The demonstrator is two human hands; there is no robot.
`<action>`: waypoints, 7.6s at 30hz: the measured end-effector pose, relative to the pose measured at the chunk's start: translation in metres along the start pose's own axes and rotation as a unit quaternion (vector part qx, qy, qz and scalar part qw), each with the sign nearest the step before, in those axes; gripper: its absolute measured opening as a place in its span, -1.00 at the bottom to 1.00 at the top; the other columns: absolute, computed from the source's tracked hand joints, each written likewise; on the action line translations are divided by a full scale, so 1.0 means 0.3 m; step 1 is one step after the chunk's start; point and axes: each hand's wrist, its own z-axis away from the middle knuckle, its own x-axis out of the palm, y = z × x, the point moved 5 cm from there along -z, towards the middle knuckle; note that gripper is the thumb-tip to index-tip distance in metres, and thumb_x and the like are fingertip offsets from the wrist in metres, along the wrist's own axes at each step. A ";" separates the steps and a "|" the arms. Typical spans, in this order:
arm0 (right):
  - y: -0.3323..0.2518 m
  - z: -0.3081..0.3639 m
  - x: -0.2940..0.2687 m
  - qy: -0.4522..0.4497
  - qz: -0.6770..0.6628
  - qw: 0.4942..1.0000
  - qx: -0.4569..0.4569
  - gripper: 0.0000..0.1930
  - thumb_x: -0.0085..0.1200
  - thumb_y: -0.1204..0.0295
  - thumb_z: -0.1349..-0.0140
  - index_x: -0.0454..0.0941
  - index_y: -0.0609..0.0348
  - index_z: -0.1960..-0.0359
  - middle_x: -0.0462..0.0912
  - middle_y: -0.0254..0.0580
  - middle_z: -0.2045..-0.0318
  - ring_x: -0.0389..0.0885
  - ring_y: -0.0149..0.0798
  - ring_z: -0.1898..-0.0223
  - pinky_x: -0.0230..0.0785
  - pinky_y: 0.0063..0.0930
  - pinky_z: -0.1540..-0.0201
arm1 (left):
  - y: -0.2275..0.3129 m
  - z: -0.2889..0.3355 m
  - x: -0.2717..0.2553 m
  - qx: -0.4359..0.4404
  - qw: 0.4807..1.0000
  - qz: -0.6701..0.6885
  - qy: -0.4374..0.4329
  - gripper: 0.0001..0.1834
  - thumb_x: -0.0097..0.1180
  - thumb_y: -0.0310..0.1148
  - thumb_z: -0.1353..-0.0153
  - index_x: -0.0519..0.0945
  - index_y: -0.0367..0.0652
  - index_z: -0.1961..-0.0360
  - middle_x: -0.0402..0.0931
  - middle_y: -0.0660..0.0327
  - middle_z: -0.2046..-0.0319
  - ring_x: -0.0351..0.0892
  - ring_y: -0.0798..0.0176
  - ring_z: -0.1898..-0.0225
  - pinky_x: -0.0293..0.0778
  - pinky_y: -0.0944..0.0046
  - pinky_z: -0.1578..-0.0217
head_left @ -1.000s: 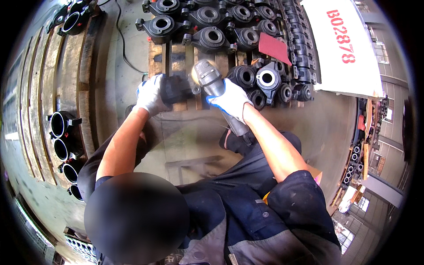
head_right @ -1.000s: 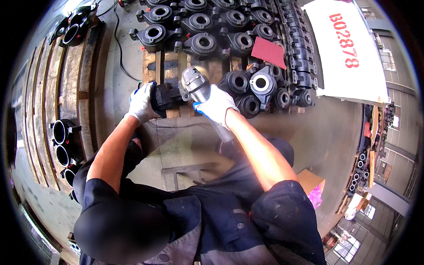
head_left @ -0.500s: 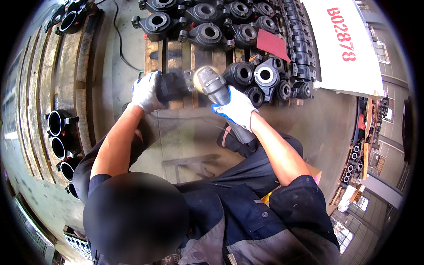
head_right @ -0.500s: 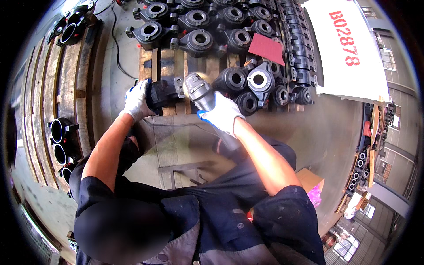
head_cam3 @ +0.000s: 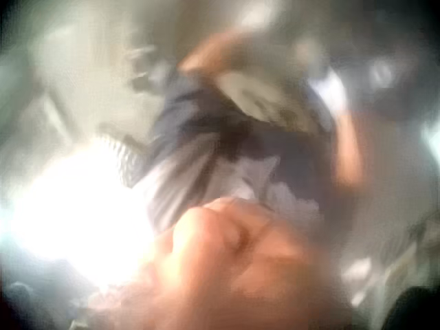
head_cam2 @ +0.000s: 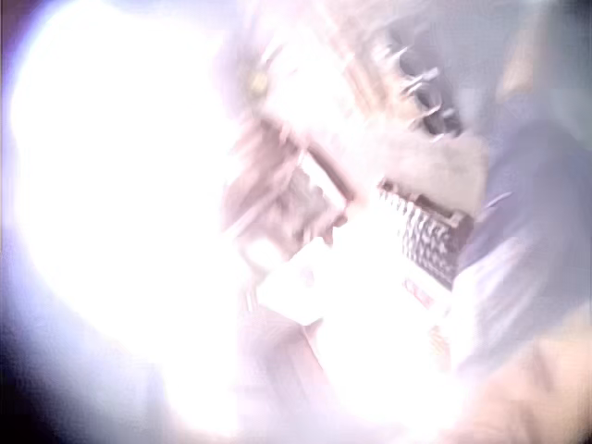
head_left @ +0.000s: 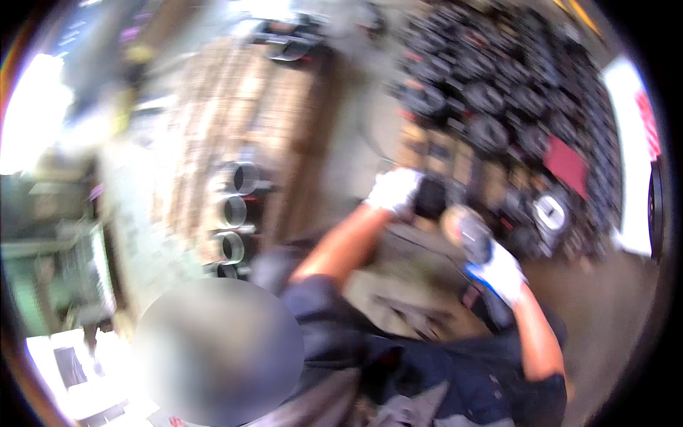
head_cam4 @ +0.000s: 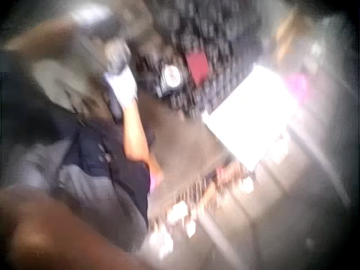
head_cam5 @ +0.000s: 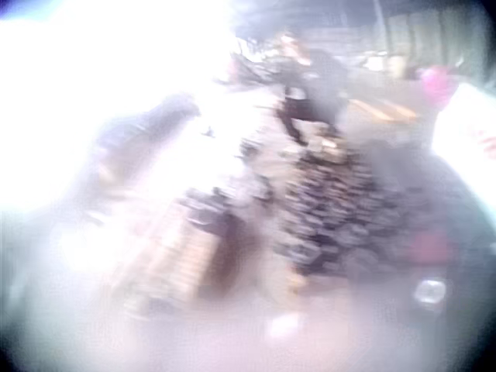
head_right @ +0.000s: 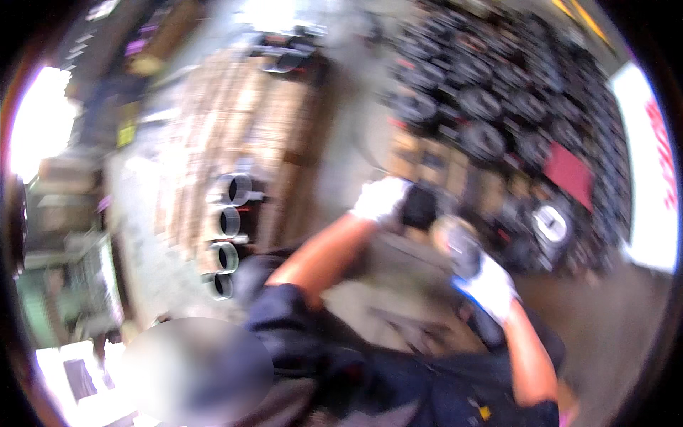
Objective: The person uses a grinder to smooth the edges and surfaces of circular metal parts on a wooden pallet, picking up each part by hand to work on different sides before placing it back down.
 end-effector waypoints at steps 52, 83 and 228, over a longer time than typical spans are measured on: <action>-0.049 0.182 -0.205 0.129 -0.537 0.823 -0.134 -0.52 0.14 0.51 -0.34 0.42 0.35 -0.28 0.62 -0.21 -0.04 0.64 -0.36 -0.01 0.46 -0.48 -0.18 | 0.766 0.098 0.077 0.058 0.454 0.888 -0.044 -0.73 0.10 -0.24 -0.50 0.61 -0.15 -0.07 0.60 0.32 0.12 0.50 0.43 0.14 0.52 0.31 0.03; -0.173 0.237 -0.323 0.150 -0.542 0.806 -0.184 -0.31 0.12 0.18 -0.41 0.21 0.31 -0.45 0.61 -0.08 0.07 0.67 -0.25 0.16 0.62 -0.35 0.05 | 0.727 0.224 -0.071 0.156 0.610 0.770 -0.097 -0.28 0.28 -0.24 -0.39 0.27 -0.27 -0.45 0.41 0.14 -0.27 0.37 0.34 -0.26 0.35 0.29 -0.29; 0.003 0.392 -0.489 0.351 -0.601 0.704 -0.142 -0.45 0.13 0.22 -0.42 0.40 0.29 -0.32 0.69 -0.05 0.10 0.75 -0.20 0.19 0.68 -0.30 0.09 | -1.419 0.328 -0.125 -0.405 0.911 0.078 0.033 -0.35 0.23 0.31 -0.21 0.77 -0.17 0.36 0.53 0.19 0.64 0.54 0.14 0.62 0.45 0.09 0.52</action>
